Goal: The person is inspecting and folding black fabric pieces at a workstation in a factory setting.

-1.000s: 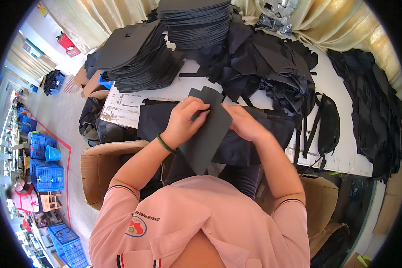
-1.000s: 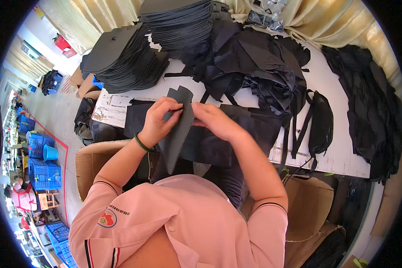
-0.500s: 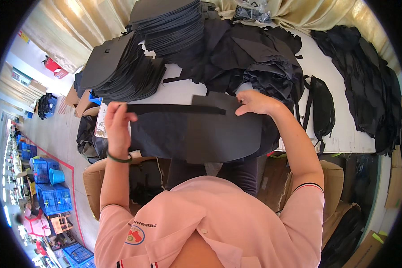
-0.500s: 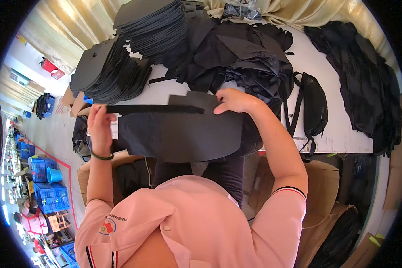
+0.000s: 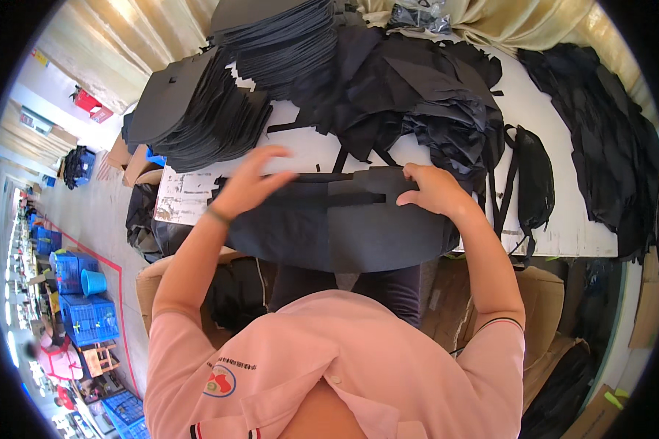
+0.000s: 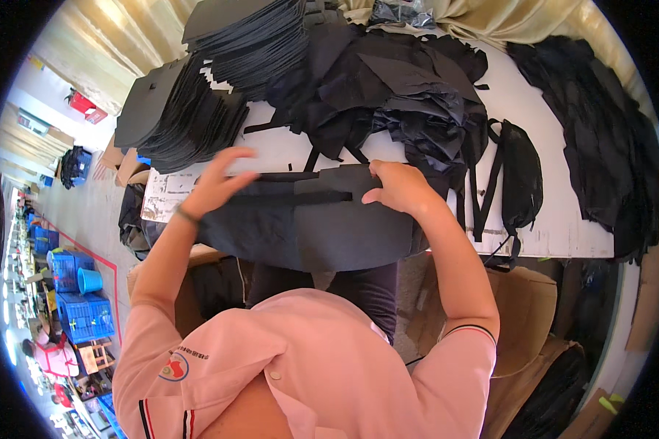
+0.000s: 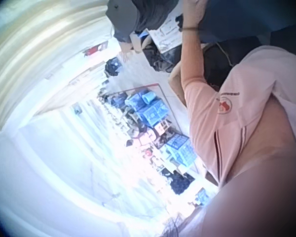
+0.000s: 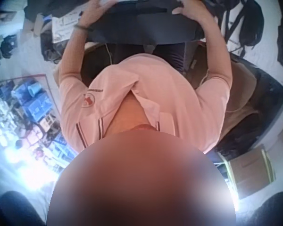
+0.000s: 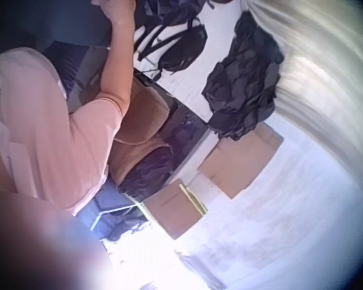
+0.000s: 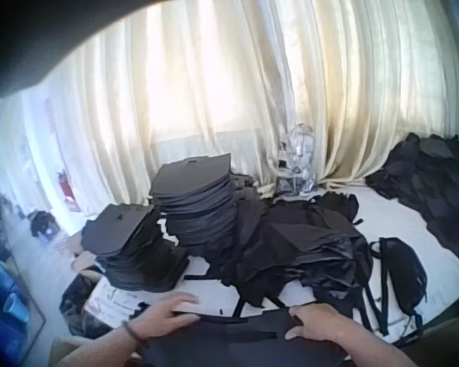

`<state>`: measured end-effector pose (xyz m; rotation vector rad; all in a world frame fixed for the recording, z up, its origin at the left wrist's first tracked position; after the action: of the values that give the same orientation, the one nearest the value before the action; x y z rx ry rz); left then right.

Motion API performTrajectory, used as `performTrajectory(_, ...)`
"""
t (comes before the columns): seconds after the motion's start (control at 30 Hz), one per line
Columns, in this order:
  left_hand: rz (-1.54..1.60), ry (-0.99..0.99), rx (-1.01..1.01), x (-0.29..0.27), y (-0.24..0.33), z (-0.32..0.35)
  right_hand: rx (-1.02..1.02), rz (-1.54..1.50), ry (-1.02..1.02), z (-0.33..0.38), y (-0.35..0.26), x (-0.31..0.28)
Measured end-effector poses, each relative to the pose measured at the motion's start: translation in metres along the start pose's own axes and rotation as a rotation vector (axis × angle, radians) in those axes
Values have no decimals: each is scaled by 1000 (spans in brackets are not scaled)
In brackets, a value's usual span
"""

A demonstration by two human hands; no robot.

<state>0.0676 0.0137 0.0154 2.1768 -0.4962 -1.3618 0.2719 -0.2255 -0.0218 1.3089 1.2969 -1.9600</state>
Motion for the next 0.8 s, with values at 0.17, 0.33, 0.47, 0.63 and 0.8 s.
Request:
performTrajectory(0.17, 420, -752, -213, 147, 59, -66, -75, 75, 110, 15, -42, -21)
performTrajectory(0.33, 528, -976, -366, 184, 66, -62, -149, 188, 239, 26, -50, -28)
performTrajectory(0.47, 551, -895, -373, 184, 62, -60, -187, 246, 303, 30, -54, -25)
performTrajectory(0.63, 657, -943, -405, 184, 66, -56, -171, 297, 359, 32, -59, -22)
performTrajectory(0.8, 718, -977, -428, 186, 69, -54, -128, 372, 377, 37, -63, -21)
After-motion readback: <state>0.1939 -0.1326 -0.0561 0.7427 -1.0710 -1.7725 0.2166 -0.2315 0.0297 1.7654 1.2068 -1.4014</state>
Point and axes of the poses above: each hand's wrist, its own z-axis away from the middle knuckle, its own x-axis out of the palm, y = z × x, the point moved 10 cm from there along -z, towards the middle knuckle, and after that the axes turned 6 degrees about y, right-handed, at the moved point
